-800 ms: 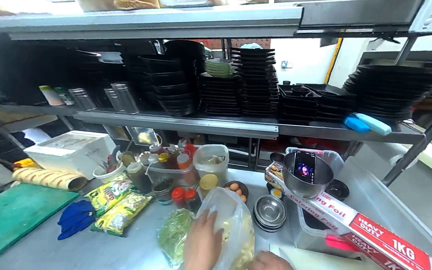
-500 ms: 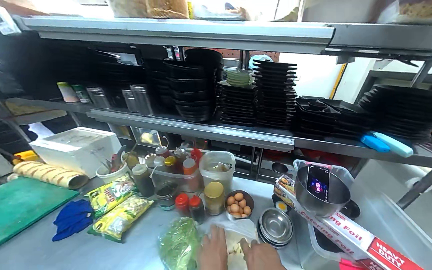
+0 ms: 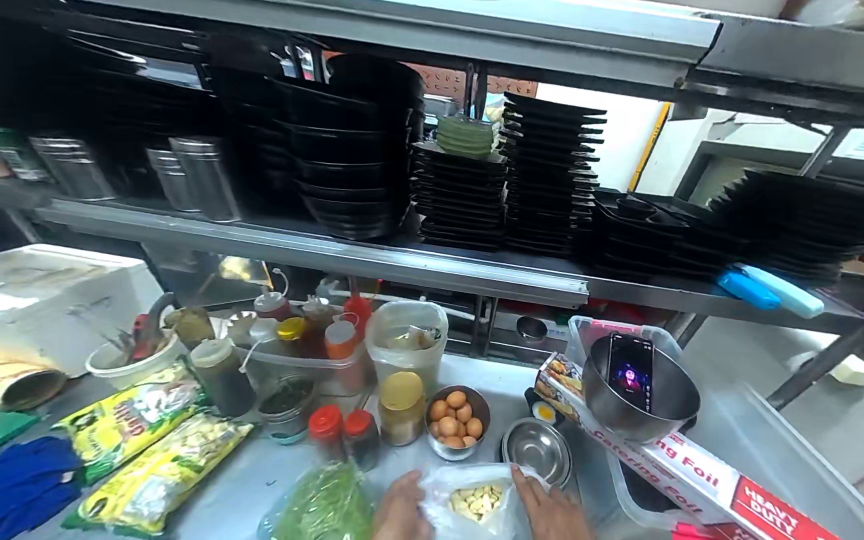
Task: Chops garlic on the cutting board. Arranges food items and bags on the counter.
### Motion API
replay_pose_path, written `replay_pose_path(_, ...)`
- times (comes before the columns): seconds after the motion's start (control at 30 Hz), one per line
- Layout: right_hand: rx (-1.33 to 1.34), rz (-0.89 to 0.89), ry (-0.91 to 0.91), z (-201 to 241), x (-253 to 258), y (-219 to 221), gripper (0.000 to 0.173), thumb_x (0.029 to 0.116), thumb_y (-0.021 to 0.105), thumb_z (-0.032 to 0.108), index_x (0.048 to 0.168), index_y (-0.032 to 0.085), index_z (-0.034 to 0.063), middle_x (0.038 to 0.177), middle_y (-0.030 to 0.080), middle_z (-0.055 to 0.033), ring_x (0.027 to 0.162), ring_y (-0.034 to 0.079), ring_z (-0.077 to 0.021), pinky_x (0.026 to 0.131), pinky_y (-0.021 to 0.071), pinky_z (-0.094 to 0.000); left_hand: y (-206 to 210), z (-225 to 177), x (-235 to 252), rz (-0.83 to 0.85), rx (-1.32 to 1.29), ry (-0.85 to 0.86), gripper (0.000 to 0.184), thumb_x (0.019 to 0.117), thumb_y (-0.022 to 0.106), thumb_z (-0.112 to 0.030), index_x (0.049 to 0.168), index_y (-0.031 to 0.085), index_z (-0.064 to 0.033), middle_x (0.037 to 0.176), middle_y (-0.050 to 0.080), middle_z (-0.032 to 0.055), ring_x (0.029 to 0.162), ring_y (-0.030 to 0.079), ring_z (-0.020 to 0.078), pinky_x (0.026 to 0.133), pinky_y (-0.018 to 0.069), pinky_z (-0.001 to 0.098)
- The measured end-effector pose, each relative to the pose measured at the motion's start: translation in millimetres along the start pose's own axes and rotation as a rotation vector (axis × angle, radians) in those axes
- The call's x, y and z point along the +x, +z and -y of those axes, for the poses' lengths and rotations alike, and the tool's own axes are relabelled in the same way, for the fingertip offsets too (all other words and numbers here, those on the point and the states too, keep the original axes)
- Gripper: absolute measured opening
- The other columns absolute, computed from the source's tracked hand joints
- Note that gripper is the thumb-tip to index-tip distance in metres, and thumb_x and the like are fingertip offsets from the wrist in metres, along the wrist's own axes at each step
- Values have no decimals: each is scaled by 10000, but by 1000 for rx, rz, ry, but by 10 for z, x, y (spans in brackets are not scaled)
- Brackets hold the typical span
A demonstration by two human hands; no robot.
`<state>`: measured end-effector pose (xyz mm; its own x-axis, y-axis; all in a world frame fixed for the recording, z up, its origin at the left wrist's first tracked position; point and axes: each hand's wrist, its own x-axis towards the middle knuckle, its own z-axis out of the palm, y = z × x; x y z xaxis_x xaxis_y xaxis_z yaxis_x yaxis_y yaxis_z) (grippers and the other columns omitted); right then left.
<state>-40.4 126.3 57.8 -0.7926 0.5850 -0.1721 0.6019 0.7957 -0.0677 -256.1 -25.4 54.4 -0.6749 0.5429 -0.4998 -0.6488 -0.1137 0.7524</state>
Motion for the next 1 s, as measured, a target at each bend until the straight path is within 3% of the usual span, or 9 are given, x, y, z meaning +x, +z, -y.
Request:
replay_pose_path(0.13, 249, 37, 184, -8, 55, 95, 700, 865, 702, 187, 1533, 493, 208, 1256, 712, -155, 1111, 700, -374, 933, 556, -606, -85, 98, 33, -85, -157, -46, 404, 965, 408, -9, 1368, 436, 6, 1000, 629, 153, 815, 654, 211, 715, 585, 441)
replay_pose_path(0.27, 878, -87, 380, -13, 107, 46, 516, 841, 780, 151, 1335, 647, 82, 1157, 733, -142, 1060, 713, -279, 947, 579, -527, -121, -114, -283, -88, 1000, 609, 515, 891, 689, -265, 1353, 619, -46, 1408, 578, 189, 1313, 537, 342, 1067, 467, 545)
replay_pose_path(0.33, 945, -142, 309, 68, 32, -12, 460, 869, 746, 134, 1319, 661, 84, 1119, 743, -112, 1027, 719, -227, 926, 592, -469, -47, -156, -440, -122, 1405, 993, 372, 897, 688, -456, 1174, 759, -218, 1406, 616, 168, 1336, 523, 436, 1070, 402, 670)
replay_pose_path(0.4, 912, -226, 185, 140, -53, 0, 431, 884, 701, 88, 1311, 668, 44, 1169, 722, -133, 1064, 701, -222, 968, 576, -434, 7, -93, -385, 34, 1557, 1173, 177, 943, 659, -404, 950, 795, -290, 1292, 708, 45, 1285, 594, 358, 1100, 399, 661)
replay_pose_path(0.5, 735, -324, 23, 108, -177, 220, 432, 881, 656, 73, 1312, 681, 63, 1214, 694, -153, 1104, 686, -245, 980, 575, -428, -80, 107, -173, 77, 1741, 967, 311, 913, 678, -499, 912, 820, -223, 1285, 704, 53, 1255, 583, 371, 1085, 404, 644)
replay_pose_path(0.67, 206, -210, -136, -21, -393, 424, 524, 915, 630, 170, 1381, 642, 407, 1522, 530, -129, 1368, 522, -376, 1004, 500, -616, -185, -45, -300, 31, 1946, 656, 669, 641, 872, -555, 1184, 773, -177, 1597, 423, 189, 1347, 447, 525, 1004, 392, 737)
replay_pose_path(0.83, 11, -168, -12, 173, -396, 212, 480, 933, 643, 347, 1412, 628, 375, 1674, 304, -193, 1523, 253, -497, 1120, 327, -712, -132, -150, -358, 204, 1949, 449, 1025, 666, 908, -500, 1554, 487, -207, 1710, 210, 164, 1276, 531, 523, 960, 474, 696)
replay_pose_path(0.93, -6, -141, 34, 317, -362, -18, 593, 884, 698, 402, 1464, 579, 364, 1704, 227, -187, 1517, 245, -513, 1077, 371, -700, -97, -178, -399, 303, 1836, 602, 1214, 651, 944, -335, 1649, 276, -157, 1691, 288, 111, 1297, 533, 481, 955, 490, 681)
replay_pose_path(1.0, -8, -142, 38, 382, -361, -133, 607, 889, 693, 430, 1477, 570, 342, 1718, 187, -176, 1512, 258, -505, 1055, 392, -685, -140, -186, -403, 316, 1744, 759, 1129, 680, 914, -345, 1629, 331, -163, 1620, 415, 99, 1262, 561, 430, 940, 496, 646)
